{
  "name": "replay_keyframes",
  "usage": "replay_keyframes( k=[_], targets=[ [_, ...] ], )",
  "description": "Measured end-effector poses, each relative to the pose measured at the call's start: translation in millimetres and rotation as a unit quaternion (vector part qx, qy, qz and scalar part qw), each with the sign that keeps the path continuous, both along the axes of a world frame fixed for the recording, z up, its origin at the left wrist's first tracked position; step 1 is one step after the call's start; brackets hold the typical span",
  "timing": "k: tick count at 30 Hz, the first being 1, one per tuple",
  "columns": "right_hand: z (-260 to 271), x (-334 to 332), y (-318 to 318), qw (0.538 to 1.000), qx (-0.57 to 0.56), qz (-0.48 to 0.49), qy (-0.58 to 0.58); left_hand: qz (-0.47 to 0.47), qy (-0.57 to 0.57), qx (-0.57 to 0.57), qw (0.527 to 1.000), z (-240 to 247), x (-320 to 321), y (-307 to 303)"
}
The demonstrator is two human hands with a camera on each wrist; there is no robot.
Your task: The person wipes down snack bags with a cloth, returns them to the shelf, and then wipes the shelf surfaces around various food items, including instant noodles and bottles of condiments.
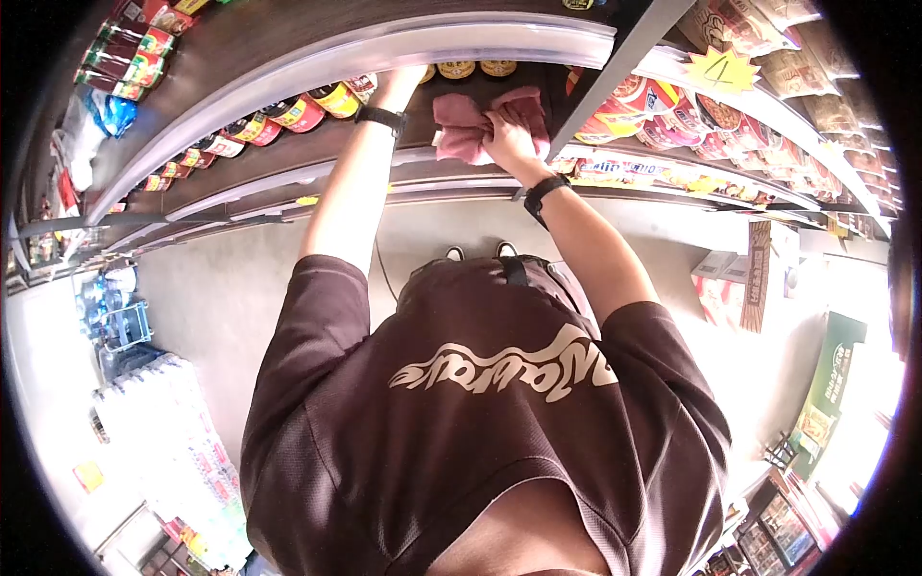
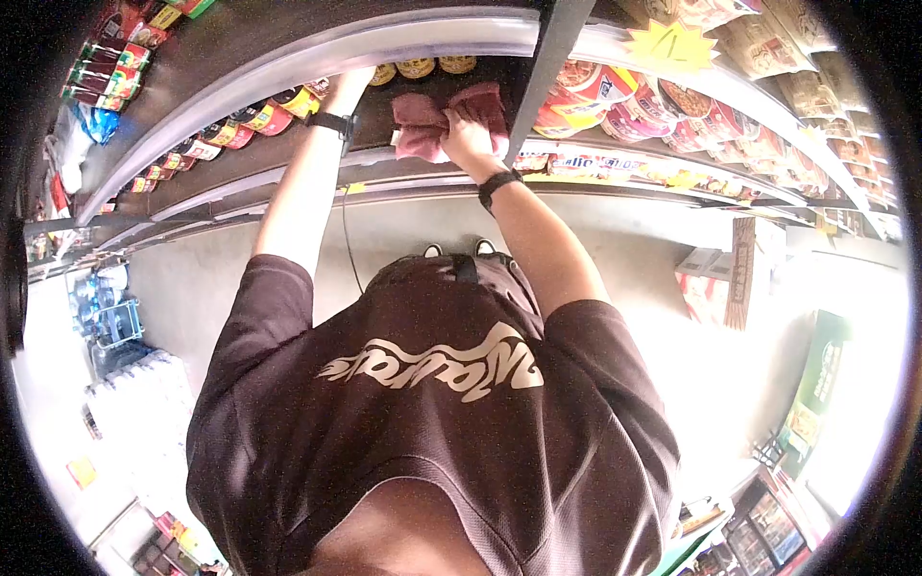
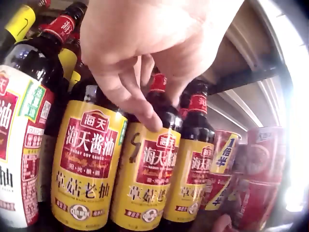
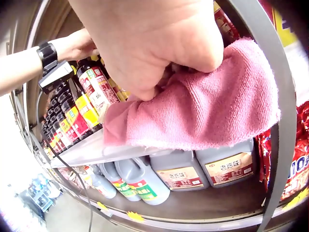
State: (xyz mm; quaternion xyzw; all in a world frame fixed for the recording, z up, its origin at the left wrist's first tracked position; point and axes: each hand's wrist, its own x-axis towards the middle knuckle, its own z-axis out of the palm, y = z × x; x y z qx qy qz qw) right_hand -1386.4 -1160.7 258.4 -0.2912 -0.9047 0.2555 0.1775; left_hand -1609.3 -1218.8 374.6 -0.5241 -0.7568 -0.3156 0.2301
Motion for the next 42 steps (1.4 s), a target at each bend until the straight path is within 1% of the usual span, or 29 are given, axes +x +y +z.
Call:
replay_keyframes(
  k=[1,2,3,4,5,6,7,8,9,10,11,12,14,15,17,18,20,21,23,26,29,30,33,36,38,39,40,42],
  targets=[
    [-0.1,0.2,0.1,1.0,-0.011,-0.003,-0.015,0.015,0.003,0.005,1.0,1.6,10.8,-6.0],
    [-0.7,0.3,-0.9,0.999,-0.023,-0.004,-0.03,-0.001,-0.004,0.085,0.996,0.9,25.3,-13.2],
    [5.0,1.2,-4.1,0.997,0.037,-0.006,-0.073,0.029,-0.164,0.002,0.986,-2.6,43.0,-22.2],
    [11.6,2.3,-7.1,0.989,0.095,-0.006,-0.116,0.002,-0.23,-0.002,0.973,1.0,68.1,-32.3],
    [14.5,0.2,-6.1,0.989,0.031,0.007,-0.142,-0.018,-0.272,-0.102,0.957,1.5,81.0,-44.9],
    [21.2,-0.2,-9.3,0.983,0.037,0.013,-0.178,-0.078,-0.206,-0.057,0.974,-31.0,77.6,-46.0],
    [27.1,-0.4,-12.2,0.979,0.041,0.018,-0.197,-0.101,-0.192,-0.083,0.973,-48.6,78.2,-52.3],
    [30.1,-0.5,-16.8,0.975,0.045,0.022,-0.216,-0.096,-0.179,-0.121,0.972,-57.5,82.9,-61.9],
    [31.6,-2.6,-21.3,0.975,0.046,0.025,-0.217,-0.099,-0.185,-0.137,0.968,-78.7,79.9,-67.7],
    [32.3,-5.0,-25.1,0.973,0.06,0.01,-0.225,-0.103,-0.192,-0.152,0.964,-80.7,80.4,-73.7],
    [32.7,-7.1,-30.1,0.97,0.072,-0.003,-0.233,-0.062,-0.182,-0.212,0.958,-84.3,83.5,-85.7],
    [27.0,-9.5,-33.1,0.969,0.074,0.001,-0.235,-0.059,-0.185,-0.211,0.958,-88.2,81.6,-93.5],
    [16.5,-16.5,-38.8,0.973,0.119,-0.001,-0.2,-0.063,-0.129,-0.207,0.968,-94.7,74.2,-109.4],
    [17.1,-23.0,-42.7,0.972,0.121,0.002,-0.2,-0.061,-0.125,-0.184,0.973,-95.0,70.5,-114.8],
    [16.2,-31.7,-53.1,0.972,0.134,0.022,-0.189,-0.045,-0.117,-0.187,0.974,-96.5,62.8,-128.4],
    [26.7,-38.0,-59.7,0.966,0.117,0.034,-0.227,-0.031,-0.109,-0.19,0.975,-96.3,60.0,-134.2],
    [30.8,-49.7,-70.8,0.968,0.105,0.044,-0.226,-0.03,-0.119,-0.156,0.98,-101.5,49.8,-145.5],
    [28.0,-55.4,-75.0,0.967,0.115,0.045,-0.223,-0.026,-0.112,-0.154,0.981,-99.0,46.8,-152.9],
    [31.8,-65.5,-83.5,0.964,0.089,0.048,-0.245,0.001,-0.099,-0.163,0.982,-102.9,41.4,-162.1],
    [40.8,-75.7,-95.8,0.96,0.074,0.048,-0.265,0.025,-0.102,-0.163,0.981,-93.6,43.1,-174.8],
    [43.5,-82.6,-102.8,0.957,0.088,0.048,-0.272,0.009,-0.144,-0.147,0.978,-94.7,38.8,-180.4],
    [45.8,-81.7,-105.7,0.957,0.096,0.049,-0.269,0.004,-0.154,-0.143,0.978,-102.0,35.6,-182.8],
    [30.3,-78.5,-108.4,0.98,0.119,0.048,-0.15,-0.002,-0.178,-0.115,0.977,-109.1,27.6,-188.7],
    [12.5,-82.4,-110.9,0.987,0.153,0.045,-0.036,0.002,-0.191,-0.11,0.975,-104.4,21.5,-192.7],
    [10.7,-85.3,-114.2,0.99,0.132,0.049,0.017,-0.013,-0.203,-0.075,0.976,-115.3,14.6,-193.9],
    [16.9,-86.7,-118.2,0.993,0.096,0.043,0.057,-0.014,-0.192,-0.087,0.977,-112.4,12.2,-196.2],
    [13.7,-88.1,-120.2,0.989,0.102,0.038,0.099,-0.004,-0.204,-0.089,0.975,-114.2,11.0,-195.7],
    [13.8,-87.6,-124.0,0.991,0.061,0.036,0.11,-0.006,-0.214,-0.124,0.969,-115.0,6.2,-195.5]
  ],
)
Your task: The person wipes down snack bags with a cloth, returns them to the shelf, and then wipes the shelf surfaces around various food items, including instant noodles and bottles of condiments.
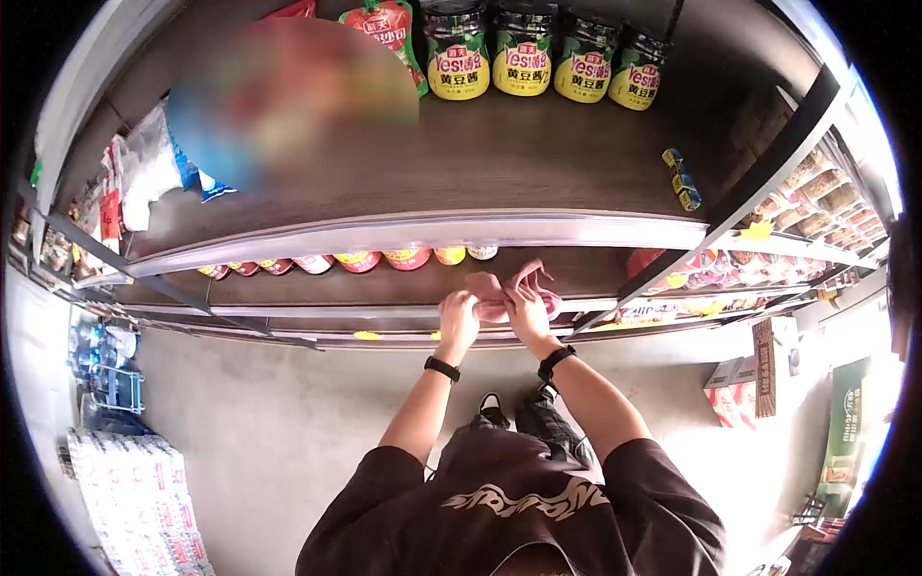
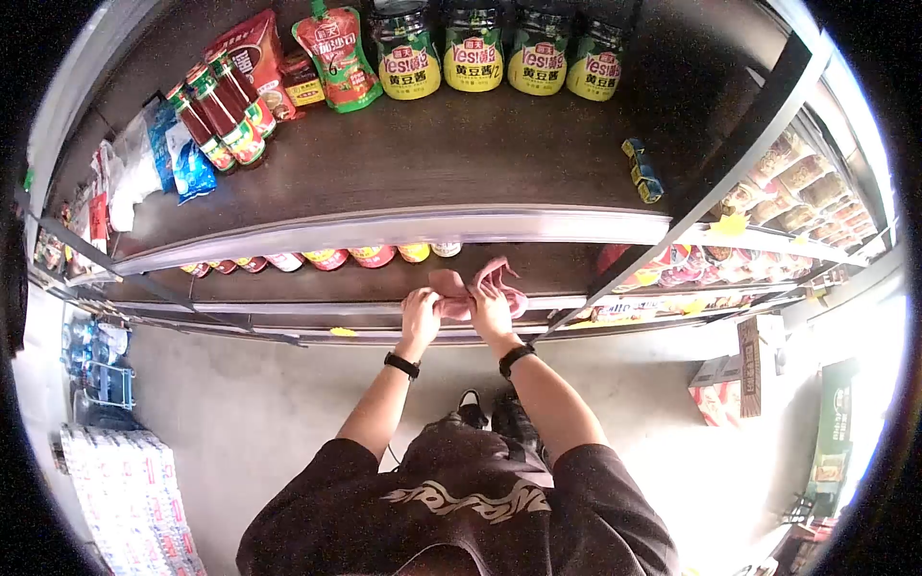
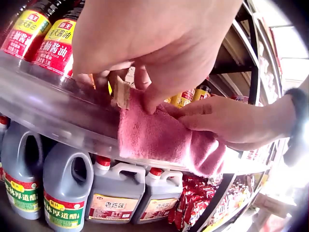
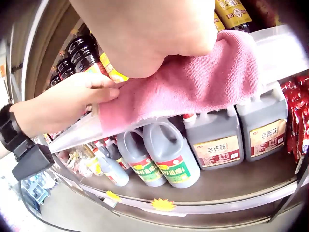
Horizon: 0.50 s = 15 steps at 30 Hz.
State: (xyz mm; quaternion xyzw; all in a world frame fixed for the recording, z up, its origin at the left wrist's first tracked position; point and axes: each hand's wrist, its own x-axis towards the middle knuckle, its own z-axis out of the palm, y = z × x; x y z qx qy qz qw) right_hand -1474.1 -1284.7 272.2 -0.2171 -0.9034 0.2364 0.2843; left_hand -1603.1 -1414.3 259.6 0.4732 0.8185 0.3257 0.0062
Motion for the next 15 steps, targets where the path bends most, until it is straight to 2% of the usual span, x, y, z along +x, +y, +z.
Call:
replay_keyframes(
  k=[1,3,6,7,10,13,15],
  targets=[
    [2.8,-0.7,-2.3,1.0,-0.002,-0.002,0.024,-0.003,0.003,0.004,1.0,1.2,-2.9,2.5],
    [5.7,-3.1,-7.3,0.997,-0.051,-0.05,0.009,-0.006,-0.091,0.011,0.996,5.6,-7.2,9.3],
    [7.1,-11.0,-14.1,0.99,-0.118,-0.07,0.012,-0.021,0.009,0.019,1.0,10.1,-10.9,10.5],
    [8.5,-11.9,-16.2,0.992,-0.108,-0.066,0.025,-0.043,0.018,0.0,0.999,10.3,-14.1,9.7],
    [22.6,-5.2,-25.9,0.988,-0.143,-0.056,-0.009,-0.047,0.016,0.02,0.999,11.0,-19.7,1.3],
    [30.2,4.1,-32.8,0.992,-0.121,-0.027,-0.001,-0.051,-0.02,0.014,0.998,13.9,-18.6,-10.4],
    [24.8,9.8,-31.6,0.995,-0.097,-0.002,0.014,-0.055,-0.003,0.016,0.998,9.4,-17.5,-13.4]
  ],
)
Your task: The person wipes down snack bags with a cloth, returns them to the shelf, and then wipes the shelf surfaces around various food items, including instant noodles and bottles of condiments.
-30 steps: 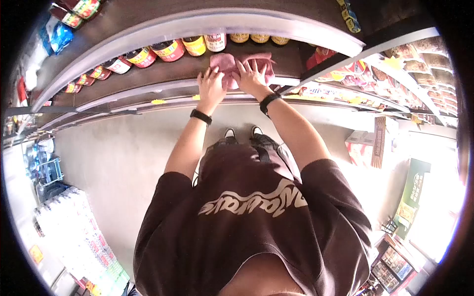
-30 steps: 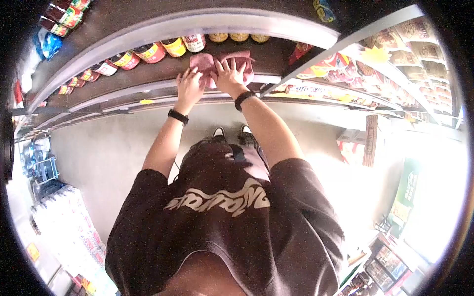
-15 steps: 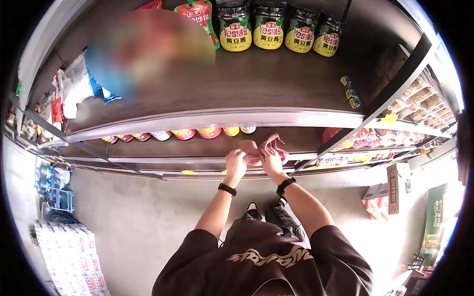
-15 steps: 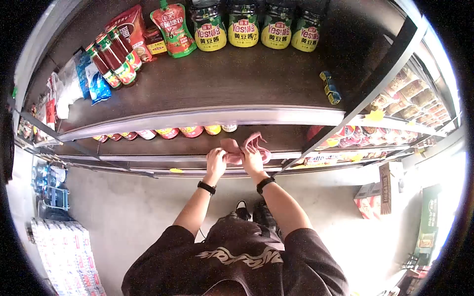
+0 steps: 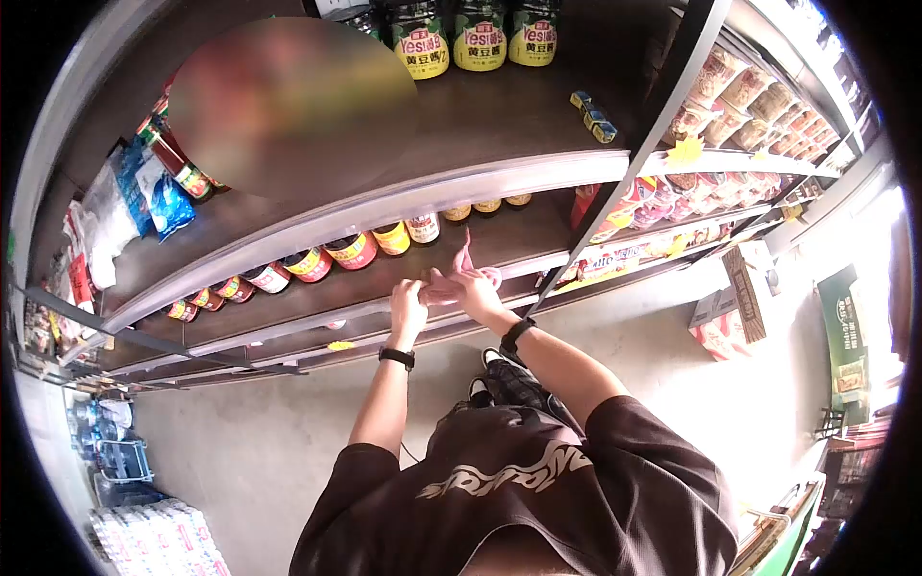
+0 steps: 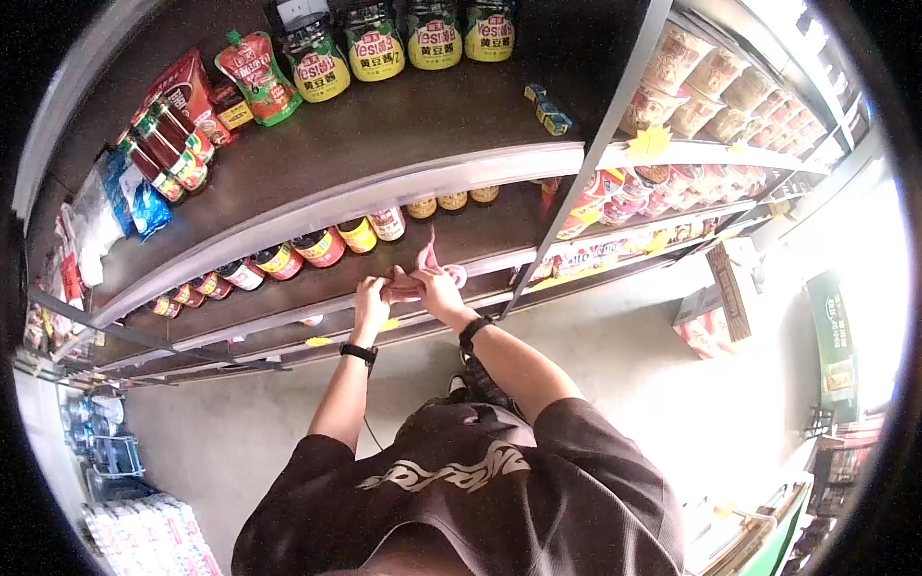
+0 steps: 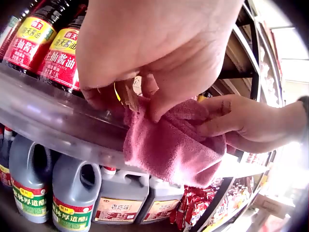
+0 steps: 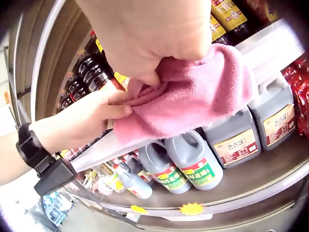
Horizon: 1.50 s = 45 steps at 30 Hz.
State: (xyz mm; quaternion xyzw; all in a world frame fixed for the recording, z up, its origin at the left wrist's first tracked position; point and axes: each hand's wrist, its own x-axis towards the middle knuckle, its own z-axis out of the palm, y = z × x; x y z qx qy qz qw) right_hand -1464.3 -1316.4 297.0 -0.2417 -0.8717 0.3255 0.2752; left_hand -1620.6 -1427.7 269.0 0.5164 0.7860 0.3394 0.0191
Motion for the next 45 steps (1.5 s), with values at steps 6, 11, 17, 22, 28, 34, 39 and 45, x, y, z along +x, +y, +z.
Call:
replay_keyframes(
  k=[6,11,17,22,28,34,39,45],
  targets=[
    [-22.8,3.2,-3.2,0.996,0.091,-0.003,0.022,0.021,-0.006,0.111,0.994,-4.9,22.1,-16.2],
    [-29.0,3.2,-42.3,0.991,0.1,0.045,0.08,0.075,-0.047,0.138,0.986,-18.7,42.6,-57.5],
    [-68.4,19.8,-70.3,0.995,0.067,0.065,0.037,0.1,-0.073,0.094,0.988,-59.8,59.1,-92.5],
    [-94.4,63.9,-77.9,0.999,0.036,0.037,-0.01,0.107,-0.281,-0.008,0.954,-98.6,98.2,-103.1],
    [-153.7,122.0,-74.0,0.998,0.008,-0.021,-0.054,0.064,-0.304,-0.09,0.946,-125.8,156.5,-99.3],
    [-210.2,145.6,-65.6,0.997,-0.031,-0.042,-0.048,0.044,-0.291,-0.065,0.954,-174.2,179.5,-96.6],
    [-235.0,132.9,-44.0,0.999,0.008,-0.05,0.001,0.019,-0.191,-0.02,0.981,-214.8,157.2,-72.7],
    [-278.4,89.0,24.2,0.985,0.153,-0.055,0.057,-0.025,0.034,0.055,0.998,-261.7,96.1,-3.4]
  ],
)
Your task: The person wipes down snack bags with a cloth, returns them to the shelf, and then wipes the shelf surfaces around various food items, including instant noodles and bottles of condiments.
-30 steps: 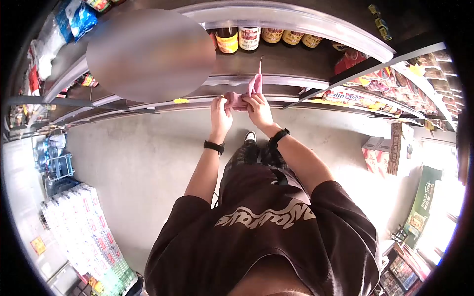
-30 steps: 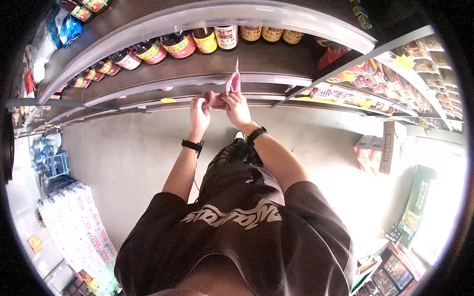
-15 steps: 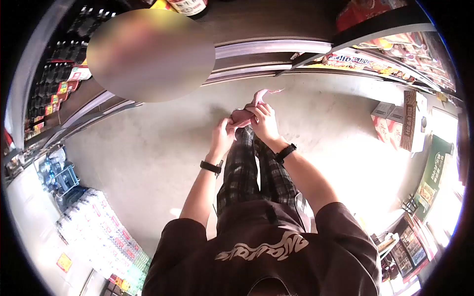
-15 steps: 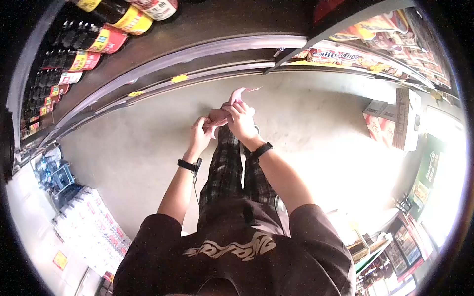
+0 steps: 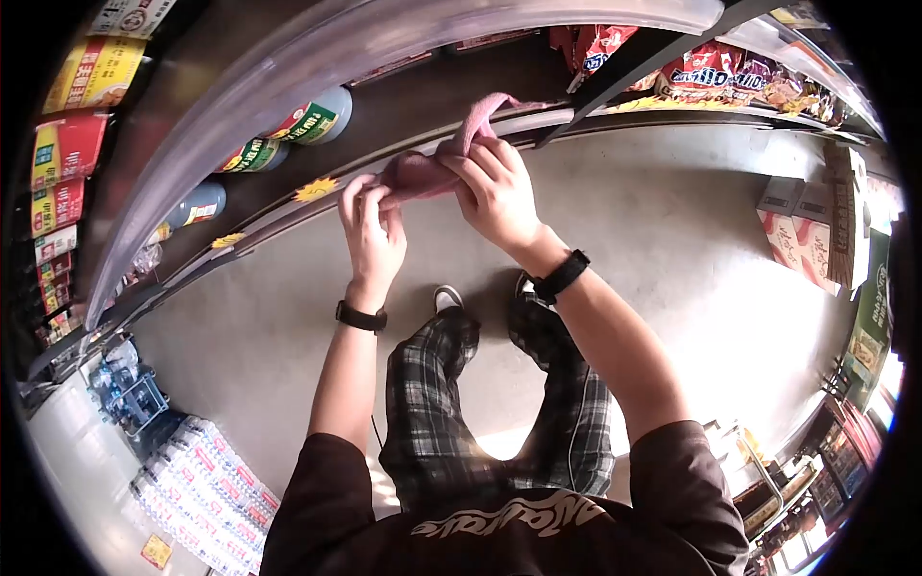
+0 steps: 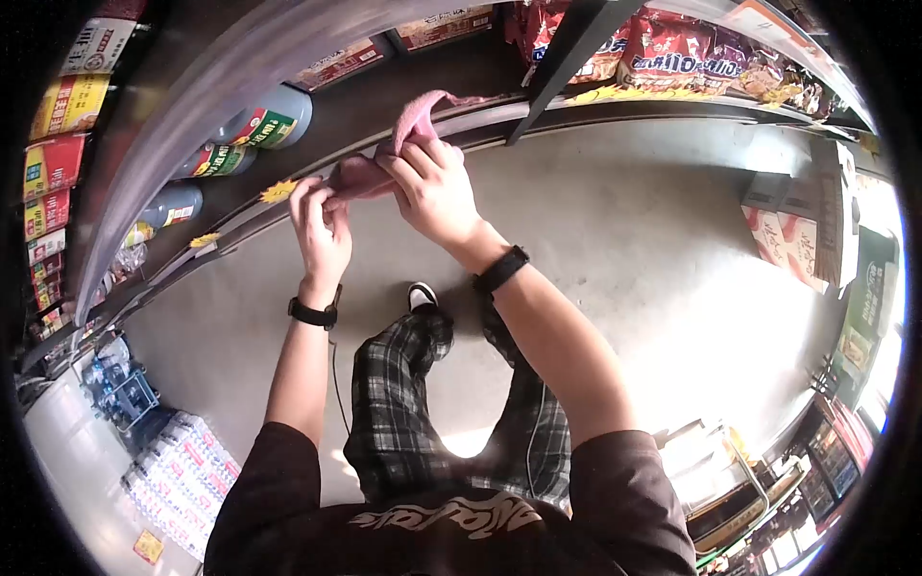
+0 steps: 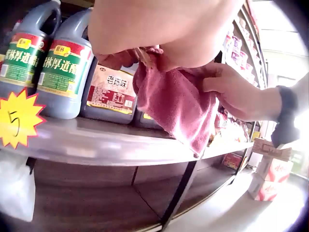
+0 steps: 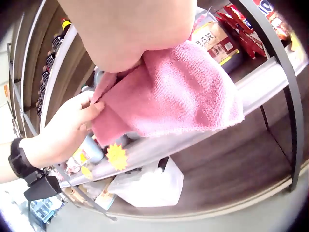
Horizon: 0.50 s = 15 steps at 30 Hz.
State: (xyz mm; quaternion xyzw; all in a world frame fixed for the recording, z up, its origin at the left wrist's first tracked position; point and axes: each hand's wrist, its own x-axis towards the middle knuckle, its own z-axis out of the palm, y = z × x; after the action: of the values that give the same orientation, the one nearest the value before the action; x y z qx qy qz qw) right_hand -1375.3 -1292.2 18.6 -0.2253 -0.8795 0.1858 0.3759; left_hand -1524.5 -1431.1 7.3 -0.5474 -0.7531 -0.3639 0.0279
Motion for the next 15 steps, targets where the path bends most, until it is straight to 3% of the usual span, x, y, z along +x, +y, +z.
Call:
replay_keyframes(
  k=[2,3,4,6,7,10,11,13,15],
  targets=[
    [0.4,-14.6,16.6,1.0,0.014,-0.005,0.025,0.011,0.008,0.022,1.0,-5.8,-16.6,20.2],
    [-8.9,-21.6,25.4,0.999,0.039,-0.012,0.014,0.006,0.067,0.041,0.997,-4.3,-22.4,30.9],
    [-17.5,-28.4,32.5,0.999,0.047,-0.012,0.019,0.011,0.033,0.057,0.998,-14.8,-28.4,40.5],
    [-33.1,-45.0,44.5,0.992,0.055,-0.095,-0.062,0.019,0.126,0.06,0.99,-20.3,-29.1,60.7],
    [-42.5,-49.6,46.9,0.983,0.06,-0.117,-0.128,-0.006,0.112,0.037,0.993,-30.3,-30.7,69.7],
    [-83.0,-67.5,59.6,0.989,0.039,-0.095,-0.106,-0.06,0.089,-0.024,0.994,-59.4,-40.1,94.5],
    [-98.4,-71.3,66.0,0.997,-0.029,-0.031,-0.058,-0.052,0.103,-0.038,0.993,-69.3,-42.7,98.8],
    [-105.2,-70.8,68.8,0.995,0.009,-0.036,-0.088,-0.05,0.116,-0.052,0.991,-82.8,-45.8,104.0],
    [-108.2,-65.7,72.4,0.987,0.072,-0.045,-0.135,-0.065,0.201,-0.079,0.974,-85.2,-48.5,103.4]
  ],
)
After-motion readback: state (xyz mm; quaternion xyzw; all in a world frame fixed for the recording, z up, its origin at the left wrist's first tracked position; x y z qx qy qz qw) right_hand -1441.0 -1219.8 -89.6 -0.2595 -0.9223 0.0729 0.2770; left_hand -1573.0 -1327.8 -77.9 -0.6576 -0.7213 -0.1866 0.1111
